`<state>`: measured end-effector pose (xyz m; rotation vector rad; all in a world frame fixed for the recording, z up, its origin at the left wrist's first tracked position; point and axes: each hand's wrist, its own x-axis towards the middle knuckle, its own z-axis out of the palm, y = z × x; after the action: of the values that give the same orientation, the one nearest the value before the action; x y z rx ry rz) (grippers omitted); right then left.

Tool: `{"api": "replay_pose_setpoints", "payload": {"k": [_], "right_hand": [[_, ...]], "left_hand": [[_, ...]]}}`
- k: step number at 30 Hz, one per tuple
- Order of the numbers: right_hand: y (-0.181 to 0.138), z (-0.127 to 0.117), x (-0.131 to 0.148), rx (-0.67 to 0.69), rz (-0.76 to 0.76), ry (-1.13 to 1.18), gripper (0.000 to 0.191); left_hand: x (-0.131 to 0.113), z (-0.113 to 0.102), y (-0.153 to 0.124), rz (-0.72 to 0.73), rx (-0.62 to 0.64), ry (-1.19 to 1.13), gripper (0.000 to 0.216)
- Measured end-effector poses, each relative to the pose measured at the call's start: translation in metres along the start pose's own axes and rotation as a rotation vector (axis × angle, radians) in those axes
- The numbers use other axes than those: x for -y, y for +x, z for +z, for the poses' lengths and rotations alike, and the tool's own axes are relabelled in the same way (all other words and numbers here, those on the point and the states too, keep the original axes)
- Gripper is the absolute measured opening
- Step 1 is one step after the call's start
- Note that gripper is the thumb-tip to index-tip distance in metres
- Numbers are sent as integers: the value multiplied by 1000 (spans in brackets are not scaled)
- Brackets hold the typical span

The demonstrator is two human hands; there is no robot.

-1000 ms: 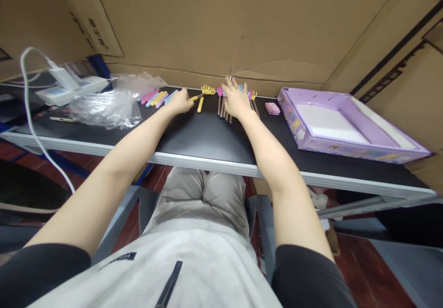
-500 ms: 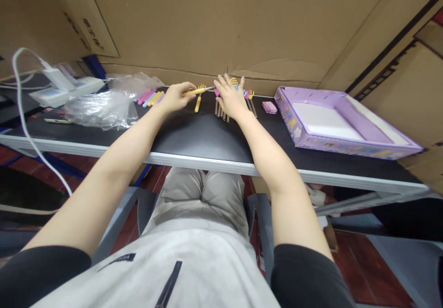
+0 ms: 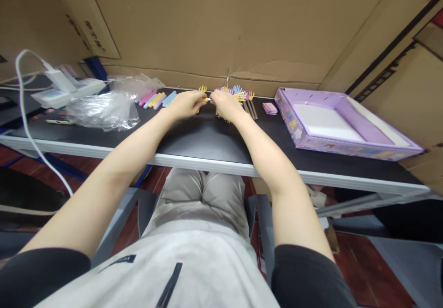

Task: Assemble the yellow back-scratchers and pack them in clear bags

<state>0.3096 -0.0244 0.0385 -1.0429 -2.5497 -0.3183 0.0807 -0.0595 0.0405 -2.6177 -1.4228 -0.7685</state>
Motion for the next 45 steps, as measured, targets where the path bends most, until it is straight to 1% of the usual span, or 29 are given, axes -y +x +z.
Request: {"api": "replay_pose_setpoints", "payload": {"k": [7,12,16,20,24,28,30,33,36,38,39,41,45], "right_hand": [[5,3,1,-22,-67,-4,35],[8,-5,6,20,-11,-38,34],[9,-11,9,14,18,-47,34],[8,-14,5,2,21,-75,33],[9,-14,2,-20,3,-74,33],[13,-13,1,-32,19,-68,35],[9,-15,-9,-31,57,-81,36],[-11,-22,-45,-45,171,-111,36],[-40,-34,-90,-57,396,-126,39],[-53,-39,-109,-76,536,-124,41],[-56,-40,-112,-64,565,-123,42],[-52,-38,-109,-25,537,-111,42],[-32,-31,-84,-37,406,-78,45]], "left_hand": [[-3,0,-1,11,-24,-5,27],[3,3,3,28,-40,-27,26],[10,6,7,22,-56,-35,28],[14,6,10,40,-75,-60,27],[14,6,13,54,-94,-69,25],[10,4,15,28,-78,-71,25],[15,0,12,1,-71,-66,26],[40,-12,0,-120,-98,-36,27],[73,-23,-13,-380,-189,-12,28],[85,-26,-17,-529,-176,14,33],[85,-26,-17,-566,-134,26,35],[78,-24,-12,-546,-67,40,39],[56,-18,-1,-420,-57,25,42]]}}
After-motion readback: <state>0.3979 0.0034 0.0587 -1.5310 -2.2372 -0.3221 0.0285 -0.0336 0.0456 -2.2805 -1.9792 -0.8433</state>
